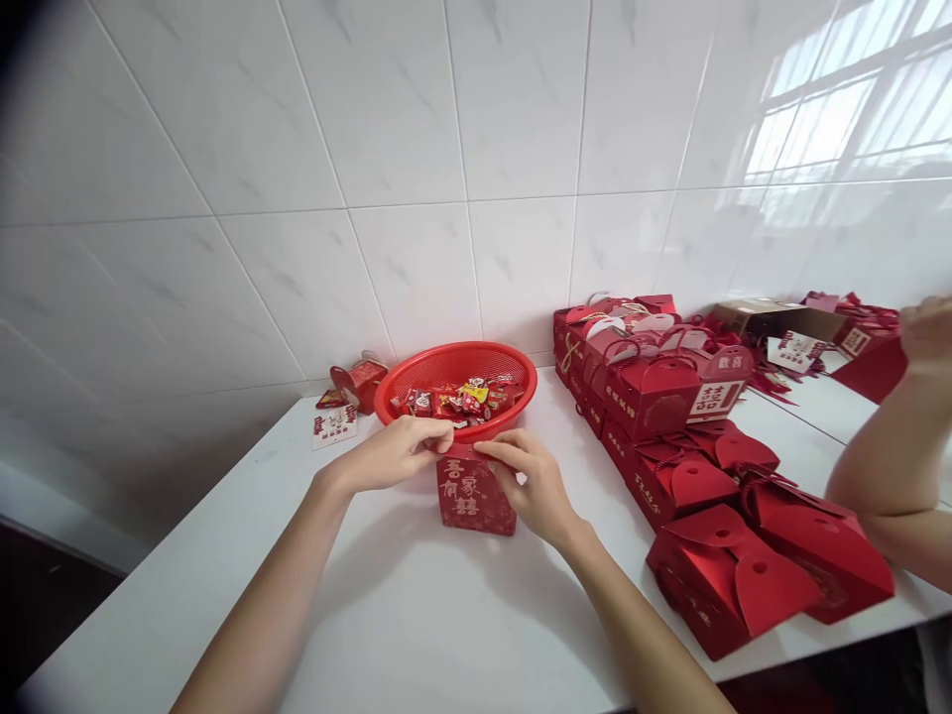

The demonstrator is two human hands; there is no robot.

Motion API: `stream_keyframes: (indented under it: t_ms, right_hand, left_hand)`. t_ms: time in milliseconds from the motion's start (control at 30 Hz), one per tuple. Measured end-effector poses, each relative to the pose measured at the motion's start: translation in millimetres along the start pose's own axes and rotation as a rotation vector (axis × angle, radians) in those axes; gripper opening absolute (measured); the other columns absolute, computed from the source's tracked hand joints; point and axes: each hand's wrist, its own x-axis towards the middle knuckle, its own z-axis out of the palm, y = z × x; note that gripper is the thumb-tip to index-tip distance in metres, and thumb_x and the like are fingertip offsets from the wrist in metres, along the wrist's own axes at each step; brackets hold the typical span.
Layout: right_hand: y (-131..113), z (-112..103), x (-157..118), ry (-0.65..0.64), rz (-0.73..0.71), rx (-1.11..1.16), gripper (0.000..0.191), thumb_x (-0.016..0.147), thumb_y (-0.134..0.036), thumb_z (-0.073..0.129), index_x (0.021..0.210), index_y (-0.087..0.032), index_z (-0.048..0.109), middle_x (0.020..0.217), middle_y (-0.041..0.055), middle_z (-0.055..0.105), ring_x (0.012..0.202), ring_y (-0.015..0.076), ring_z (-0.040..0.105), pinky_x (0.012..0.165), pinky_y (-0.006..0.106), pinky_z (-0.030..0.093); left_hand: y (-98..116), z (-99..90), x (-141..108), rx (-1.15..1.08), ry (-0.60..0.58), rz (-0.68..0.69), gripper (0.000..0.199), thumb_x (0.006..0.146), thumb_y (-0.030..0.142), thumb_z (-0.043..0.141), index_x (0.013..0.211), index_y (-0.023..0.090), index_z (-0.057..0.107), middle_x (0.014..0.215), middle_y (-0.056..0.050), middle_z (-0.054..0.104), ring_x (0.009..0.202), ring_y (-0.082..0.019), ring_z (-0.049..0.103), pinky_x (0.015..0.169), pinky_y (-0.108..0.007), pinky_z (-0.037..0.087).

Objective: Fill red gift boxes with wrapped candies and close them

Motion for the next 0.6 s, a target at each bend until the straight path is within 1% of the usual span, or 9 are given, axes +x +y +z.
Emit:
stream_keyframes:
  t_ms: [67,167,300,333,400,467,500,533,600]
  right_hand:
    - [-2.4,-3.1,-2.3,-0.027,-0.017,-0.022,0.026,0.094,-0.031,0.055,0.114,-0.026,0.071,0.104,0.0086,0.070,0.090,0.0211,0.064,0.076,0.035,0.054]
    - [-3.7,-4.5,-7.1,-0.019,0.024,-0.049,0.027,0.096,-0.035,0.055,0.115,-0.024,0.071,0.099,0.0081,0.073,0.087,0.0211,0.065,0.078,0.036,0.053]
    - [-0.4,-1.6,-13.3,0.060,0.106,-0.128,0.028,0.096,-0.028,0.049,0.115,-0.023,0.069,0.101,0.0077,0.074,0.084,0.0201,0.067,0.074,0.034,0.054]
    - [-1.4,-1.5,-14.6,0.055,0.117,-0.155,0.027,0.095,-0.026,0.049,0.114,-0.023,0.069,0.101,0.0074,0.074,0.084,0.0200,0.067,0.073,0.033,0.054]
    - [-9.6,-4.8,-17.6,0.039,0.096,-0.211,0.025,0.094,-0.022,0.048,0.107,-0.022,0.070,0.094,0.0062,0.075,0.081,0.0196,0.067,0.069,0.032,0.054]
    - [-27.3,-15.7,-22.6,0.050,0.016,-0.264,0.023,0.094,-0.019,0.048,0.100,-0.021,0.070,0.086,0.0052,0.074,0.078,0.0188,0.066,0.066,0.029,0.053]
    - [-39.0,-25.1,-26.2,0.077,-0.033,-0.291,0.022,0.094,-0.018,0.049,0.099,-0.021,0.070,0.083,0.0049,0.073,0.076,0.0183,0.066,0.065,0.029,0.052]
    - [-51.5,-37.8,-30.7,0.107,-0.078,-0.316,0.020,0.094,-0.017,0.051,0.099,-0.020,0.070,0.082,0.0046,0.072,0.074,0.0175,0.066,0.065,0.028,0.052]
    - [-75.2,-73.0,-41.5,0.199,-0.130,-0.374,0.019,0.093,-0.017,0.055,0.103,-0.022,0.070,0.083,0.0039,0.072,0.073,0.0160,0.066,0.066,0.027,0.053]
  left_hand:
    - [0.3,1.2,2.0,-0.017,0.005,0.000,0.014,0.078,0.009,0.042,0.071,0.019,0.047,0.069,0.002,0.053,0.065,-0.013,0.048,0.062,-0.024,0.037]
    - [1.1,4.4,3.9,-0.062,-0.027,-0.006,0.010,0.079,0.014,0.048,0.075,0.019,0.056,0.078,0.000,0.062,0.074,-0.015,0.056,0.069,-0.025,0.042]
    - [6.1,10.0,4.2,-0.012,-0.116,-0.013,0.010,0.078,0.025,0.060,0.079,0.019,0.068,0.095,-0.004,0.068,0.093,-0.021,0.061,0.086,-0.032,0.045]
    - [8.3,10.8,3.8,-0.002,-0.126,-0.023,0.011,0.078,0.027,0.062,0.079,0.020,0.070,0.096,-0.005,0.068,0.094,-0.022,0.062,0.088,-0.033,0.045]
    - [13.4,10.5,1.9,-0.033,-0.146,-0.031,0.014,0.081,0.031,0.062,0.080,0.020,0.071,0.098,-0.005,0.069,0.096,-0.023,0.063,0.089,-0.033,0.046]
    - [19.1,6.9,-1.8,-0.111,-0.186,0.007,0.017,0.084,0.035,0.064,0.086,0.021,0.073,0.107,-0.005,0.069,0.102,-0.023,0.063,0.092,-0.032,0.047]
    - [22.0,3.9,-4.3,-0.153,-0.204,0.038,0.018,0.084,0.037,0.065,0.089,0.021,0.073,0.113,-0.005,0.068,0.106,-0.023,0.063,0.095,-0.032,0.047]
    - [24.9,0.1,-7.2,-0.192,-0.213,0.073,0.020,0.084,0.038,0.066,0.093,0.022,0.074,0.120,-0.005,0.066,0.112,-0.023,0.061,0.098,-0.032,0.046]
    - [30.5,-9.2,-13.2,-0.255,-0.194,0.131,0.024,0.083,0.041,0.068,0.098,0.023,0.074,0.129,-0.005,0.063,0.121,-0.025,0.057,0.104,-0.034,0.044]
